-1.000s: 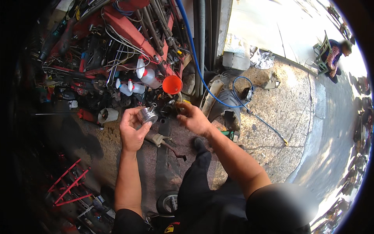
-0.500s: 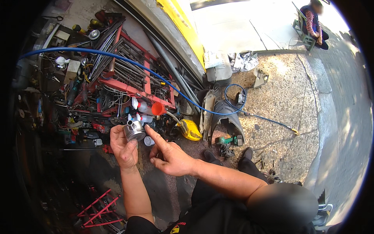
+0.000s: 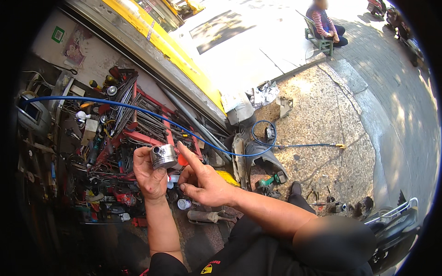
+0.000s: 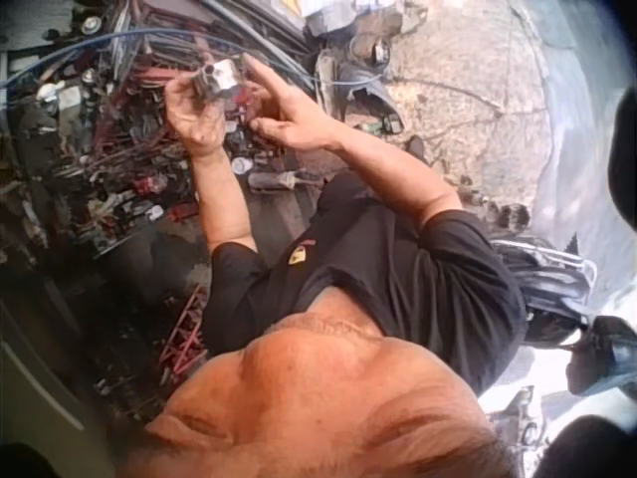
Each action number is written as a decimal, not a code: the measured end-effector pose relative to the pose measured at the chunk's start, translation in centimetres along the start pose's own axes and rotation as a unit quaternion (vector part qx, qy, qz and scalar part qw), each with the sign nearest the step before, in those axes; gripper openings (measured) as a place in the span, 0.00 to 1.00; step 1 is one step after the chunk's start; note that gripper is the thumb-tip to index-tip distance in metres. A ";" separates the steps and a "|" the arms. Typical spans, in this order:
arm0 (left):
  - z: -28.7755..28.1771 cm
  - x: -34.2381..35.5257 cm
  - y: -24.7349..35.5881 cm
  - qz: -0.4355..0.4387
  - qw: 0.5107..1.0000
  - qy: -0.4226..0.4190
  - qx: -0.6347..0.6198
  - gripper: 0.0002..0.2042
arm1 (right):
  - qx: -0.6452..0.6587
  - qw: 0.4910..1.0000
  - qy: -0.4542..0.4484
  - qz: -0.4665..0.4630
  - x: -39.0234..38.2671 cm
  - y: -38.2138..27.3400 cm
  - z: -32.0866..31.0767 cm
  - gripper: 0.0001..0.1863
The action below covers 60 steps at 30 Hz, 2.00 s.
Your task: The person disassembles and cleans scooter engine components, including the piston and cylinder. They use a funnel to pour oil into the piston, then wipe the parts with a cloth. The person also cleans the engine area of the scooter.
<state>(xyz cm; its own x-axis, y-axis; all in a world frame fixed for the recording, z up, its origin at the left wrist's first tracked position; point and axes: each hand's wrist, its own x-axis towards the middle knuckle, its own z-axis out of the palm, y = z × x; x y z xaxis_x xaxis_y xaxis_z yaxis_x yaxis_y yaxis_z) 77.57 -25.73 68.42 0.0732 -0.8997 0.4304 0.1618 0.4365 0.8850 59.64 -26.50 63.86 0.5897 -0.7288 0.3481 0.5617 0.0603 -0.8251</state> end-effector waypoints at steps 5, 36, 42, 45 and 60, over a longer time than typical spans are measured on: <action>0.8 1.3 1.5 0.013 0.998 -0.058 -0.001 0.26 | -0.007 1.000 -0.003 -0.009 -0.3 -1.4 1.9 0.52; 20.2 8.3 -5.7 -0.072 0.987 -0.144 -0.016 0.19 | -0.208 0.940 0.230 -0.142 -6.5 -10.0 -11.5 0.47; 25.2 9.8 -7.9 -0.157 0.973 -0.105 -0.130 0.20 | -0.035 0.964 0.248 -0.093 -8.9 -12.8 -16.0 0.48; 27.1 10.3 -8.8 -0.226 0.950 -0.085 -0.196 0.17 | -0.026 0.966 0.244 -0.078 -9.3 -13.5 -16.9 0.48; 33.7 9.5 -13.7 -0.432 0.831 0.025 -0.349 0.14 | -0.540 0.787 0.293 -0.059 -13.7 -15.8 -25.0 0.46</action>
<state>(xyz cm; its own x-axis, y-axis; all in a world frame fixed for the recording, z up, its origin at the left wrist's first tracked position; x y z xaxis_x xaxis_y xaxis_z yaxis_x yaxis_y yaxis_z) 42.87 -40.08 66.38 -0.3298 -0.8824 -0.3357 0.7059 -0.4666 0.5329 28.14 -34.54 60.98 0.0238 -0.8944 0.4467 -0.4144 -0.4155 -0.8097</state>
